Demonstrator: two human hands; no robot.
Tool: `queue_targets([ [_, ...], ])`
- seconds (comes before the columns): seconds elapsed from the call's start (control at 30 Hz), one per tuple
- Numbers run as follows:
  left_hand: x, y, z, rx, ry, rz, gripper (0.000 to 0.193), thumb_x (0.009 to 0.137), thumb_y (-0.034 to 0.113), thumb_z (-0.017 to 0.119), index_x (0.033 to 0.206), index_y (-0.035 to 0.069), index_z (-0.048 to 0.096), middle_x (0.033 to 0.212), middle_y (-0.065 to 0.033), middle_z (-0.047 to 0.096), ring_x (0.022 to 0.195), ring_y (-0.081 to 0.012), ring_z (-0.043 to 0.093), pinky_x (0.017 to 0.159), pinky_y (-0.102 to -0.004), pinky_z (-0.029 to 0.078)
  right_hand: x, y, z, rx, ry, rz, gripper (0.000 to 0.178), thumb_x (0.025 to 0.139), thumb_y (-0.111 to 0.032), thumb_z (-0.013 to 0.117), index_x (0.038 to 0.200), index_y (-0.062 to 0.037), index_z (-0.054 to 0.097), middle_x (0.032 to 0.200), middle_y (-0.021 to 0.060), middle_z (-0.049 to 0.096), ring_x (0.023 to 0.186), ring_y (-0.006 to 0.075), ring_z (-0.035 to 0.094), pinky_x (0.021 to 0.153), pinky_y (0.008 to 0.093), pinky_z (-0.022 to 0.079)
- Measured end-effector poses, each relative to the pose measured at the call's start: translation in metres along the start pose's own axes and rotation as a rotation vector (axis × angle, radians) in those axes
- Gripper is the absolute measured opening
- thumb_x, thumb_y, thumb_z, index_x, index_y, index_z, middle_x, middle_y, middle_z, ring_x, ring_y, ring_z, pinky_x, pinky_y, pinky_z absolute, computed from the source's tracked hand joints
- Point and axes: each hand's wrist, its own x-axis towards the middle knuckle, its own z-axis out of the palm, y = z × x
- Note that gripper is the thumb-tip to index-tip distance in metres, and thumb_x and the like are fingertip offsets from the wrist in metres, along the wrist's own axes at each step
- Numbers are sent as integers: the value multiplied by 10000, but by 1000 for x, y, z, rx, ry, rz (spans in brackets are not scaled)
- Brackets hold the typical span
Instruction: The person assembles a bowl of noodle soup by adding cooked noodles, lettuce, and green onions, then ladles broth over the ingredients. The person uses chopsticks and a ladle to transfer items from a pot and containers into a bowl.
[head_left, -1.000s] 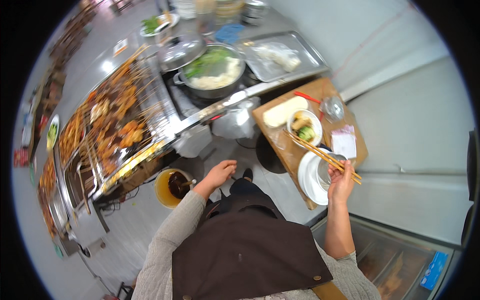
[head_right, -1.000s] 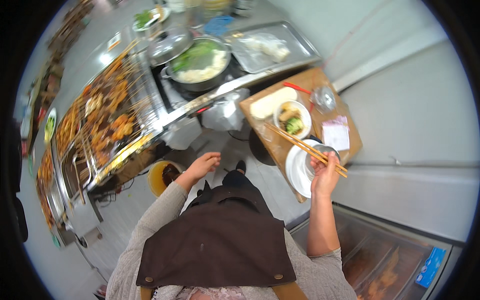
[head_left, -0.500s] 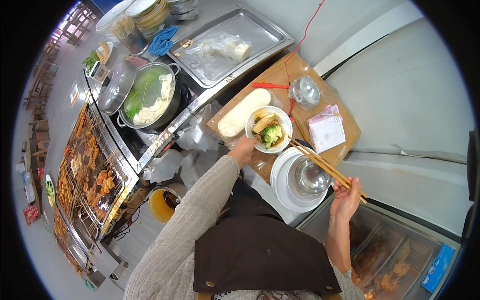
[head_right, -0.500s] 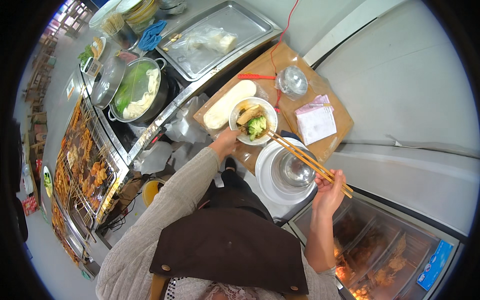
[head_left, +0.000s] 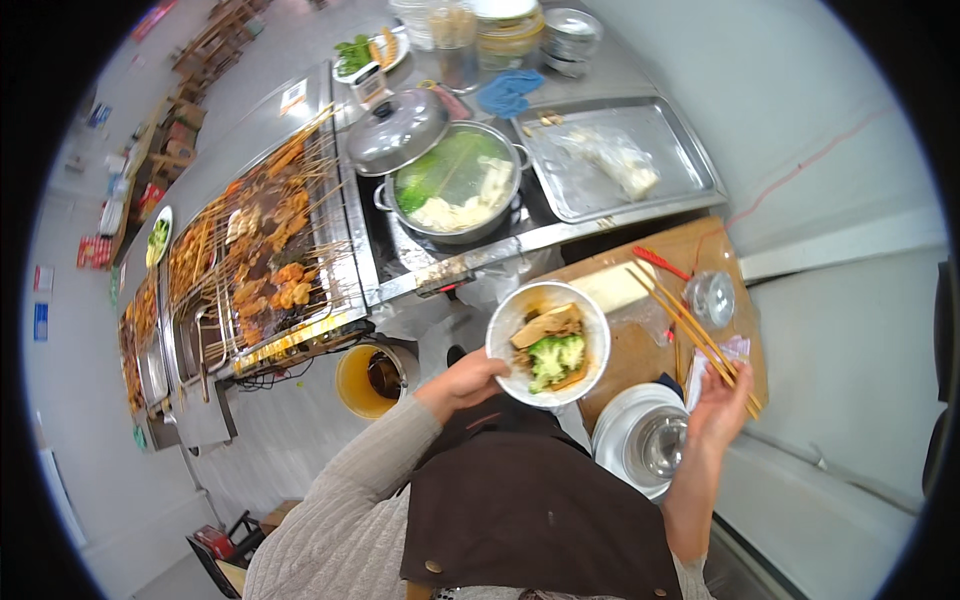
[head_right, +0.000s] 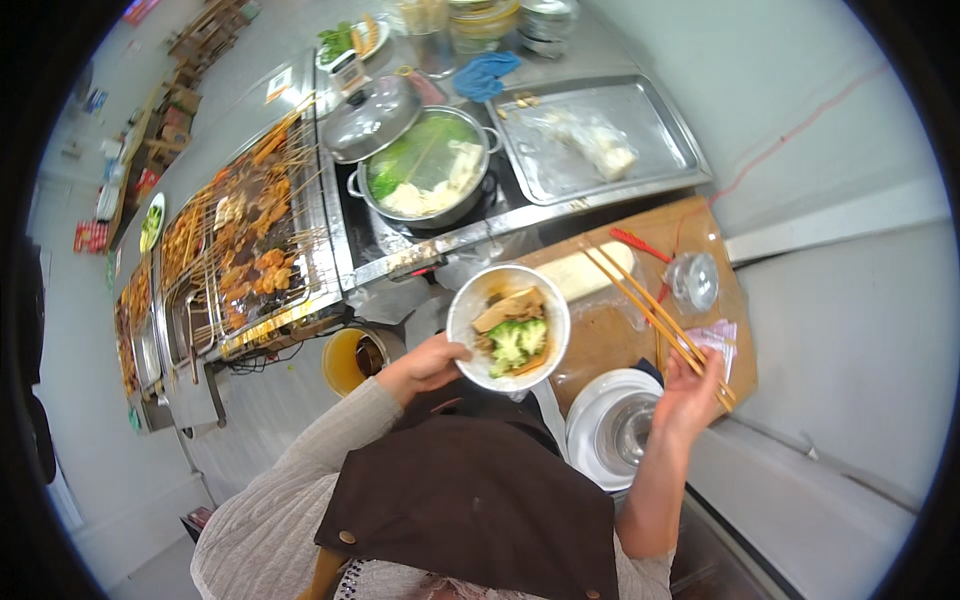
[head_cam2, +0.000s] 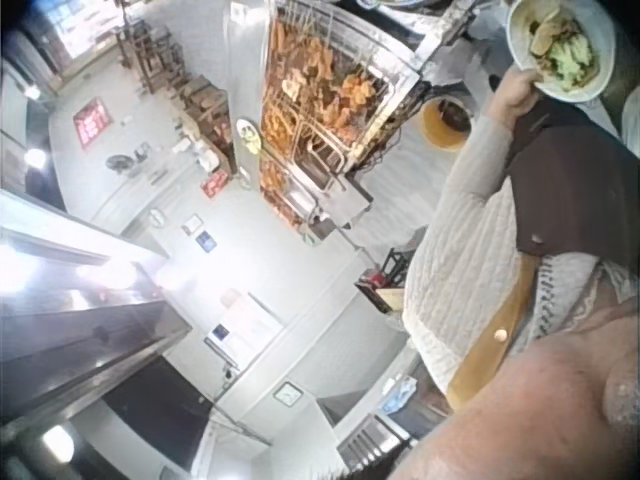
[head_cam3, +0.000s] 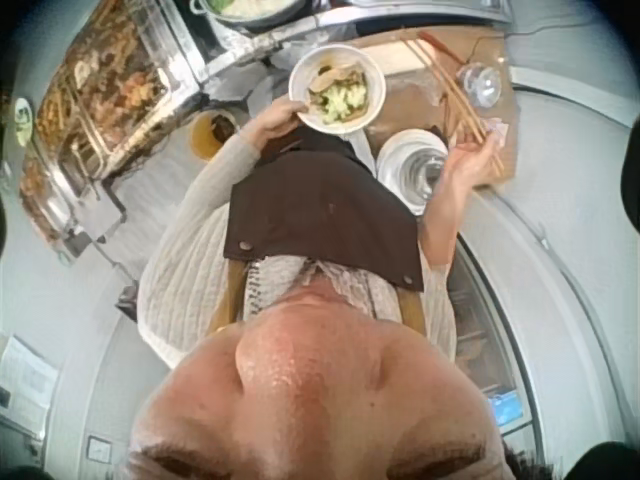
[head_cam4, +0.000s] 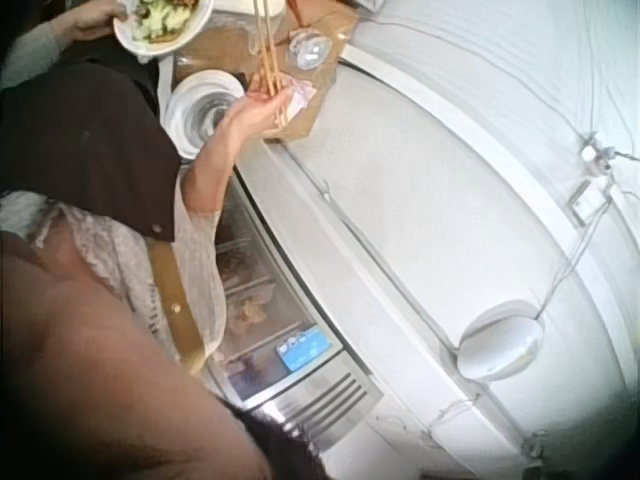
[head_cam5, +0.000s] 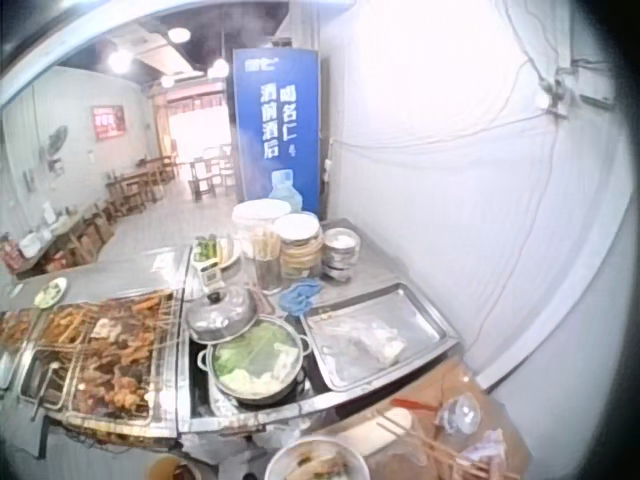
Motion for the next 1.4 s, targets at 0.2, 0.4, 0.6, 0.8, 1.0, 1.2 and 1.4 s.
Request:
queue_targets([
  [0.2,-84,29,-65,-86,208,178,515,878,-55,540,1392,-44,508,1356,-175,620,1226,-285,624,1074,-424,489,18,100,166,-245,-489,57,322,1072,-294,565,1224,-10,576,1073,127,662,953,242,714,809,338,607],
  [0.4,-129,41,-107,-233,296,329,463,890,-49,539,1353,-64,532,1334,-155,633,1200,-267,636,1039,-401,520,40,161,264,-500,-666,3,353,1062,-290,575,1285,-17,569,1133,131,649,816,216,719,659,296,605],
  [0.6,-151,65,-143,-256,360,338,476,880,-37,542,1356,-61,531,1316,-147,641,1183,-252,645,1026,-390,527,58,215,292,-696,-644,-84,321,1057,-283,576,1158,17,622,1012,141,680,748,191,708,595,283,609],
  [0.8,-135,62,-149,-288,368,340,477,876,-30,548,1352,-64,531,1301,-148,647,1156,-251,655,1014,-383,533,72,241,280,-589,-581,72,331,1054,-261,574,1045,63,641,924,144,685,749,198,709,618,293,627],
  [1.0,-121,63,-145,-337,390,400,486,873,-20,558,1355,-76,522,1303,-155,645,1166,-259,648,1033,-396,524,82,179,283,-616,-678,31,312,1068,-273,555,1055,28,633,930,126,673,752,187,702,623,279,614],
  [1.2,-118,57,-133,-389,417,475,525,873,-8,567,1387,-83,490,1360,-168,611,1216,-270,621,1062,-419,495,85,146,307,-529,-839,-120,282,1068,-262,559,1080,11,628,924,105,671,756,168,690,642,275,588],
  [1.4,-114,48,-126,-393,403,519,550,875,-2,566,1411,-76,473,1379,-161,598,1238,-265,606,1066,-422,486,92,187,341,-744,-971,-271,264,1066,-238,571,1013,12,637,867,86,678,733,132,657,659,269,552],
])
